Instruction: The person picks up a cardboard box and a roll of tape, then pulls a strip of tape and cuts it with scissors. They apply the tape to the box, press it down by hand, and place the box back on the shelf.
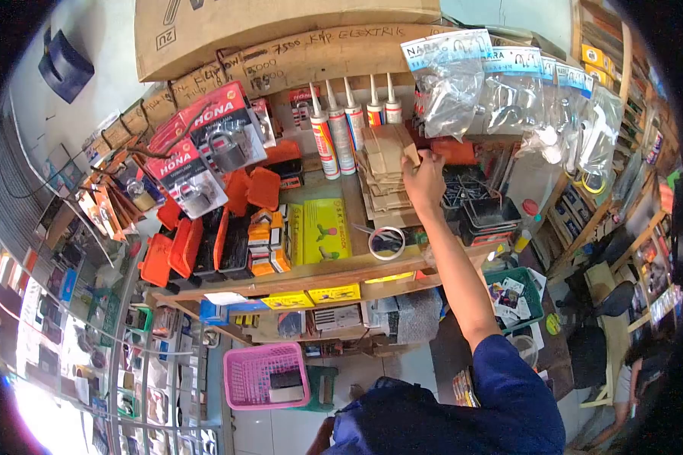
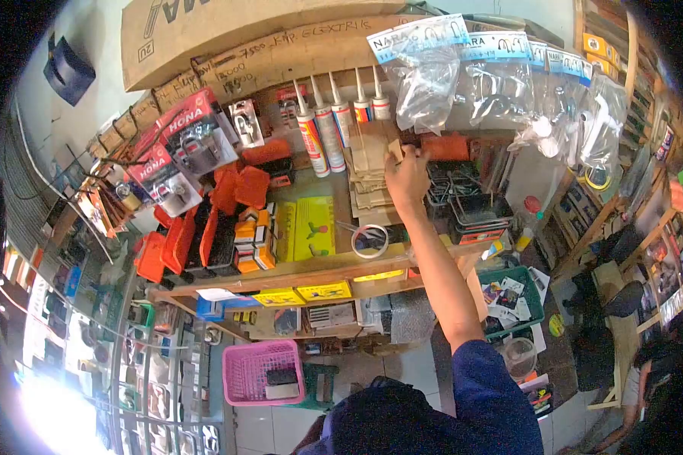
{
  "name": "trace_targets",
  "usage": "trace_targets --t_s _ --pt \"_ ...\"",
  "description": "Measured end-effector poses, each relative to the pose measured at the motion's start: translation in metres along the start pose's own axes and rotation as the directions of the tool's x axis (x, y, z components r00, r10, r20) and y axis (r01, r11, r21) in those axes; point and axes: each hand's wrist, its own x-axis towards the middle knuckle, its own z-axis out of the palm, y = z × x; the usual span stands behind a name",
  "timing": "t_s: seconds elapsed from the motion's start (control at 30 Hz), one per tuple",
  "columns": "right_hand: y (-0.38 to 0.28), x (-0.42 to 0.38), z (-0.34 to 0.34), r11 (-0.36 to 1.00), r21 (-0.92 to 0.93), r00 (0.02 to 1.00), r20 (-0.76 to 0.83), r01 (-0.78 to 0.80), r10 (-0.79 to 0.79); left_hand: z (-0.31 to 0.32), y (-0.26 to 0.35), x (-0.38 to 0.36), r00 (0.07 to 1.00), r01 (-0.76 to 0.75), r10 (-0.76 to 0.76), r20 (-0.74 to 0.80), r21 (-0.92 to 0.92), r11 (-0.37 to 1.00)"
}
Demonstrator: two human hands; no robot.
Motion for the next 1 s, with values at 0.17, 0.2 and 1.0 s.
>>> trace_targets --t_s 0.17,0.2,1.0 --pt "-0.009 -0.006 -0.005 0.991 0.127 0.986 -0.162 0.052 -0.031 -0.01 -0.001 0.006 0.928 -0.284 0.338 -0.157 0.29 0.914" --pt "-0.011 -0.01 -0.01 0.935 0.332 0.983 -0.17 0.123 -0.069 -0.017 0.005 0.017 0.824 -0.379 0.532 -0.196 0.506 0.774" --pt "-0.018 -0.25 -0.139 0.428 0.794 0.681 0.598 -0.432 -0.423 -0.139 0.417 -0.186 0.683 -0.717 0.535 -0.498 -0.597 0.359"
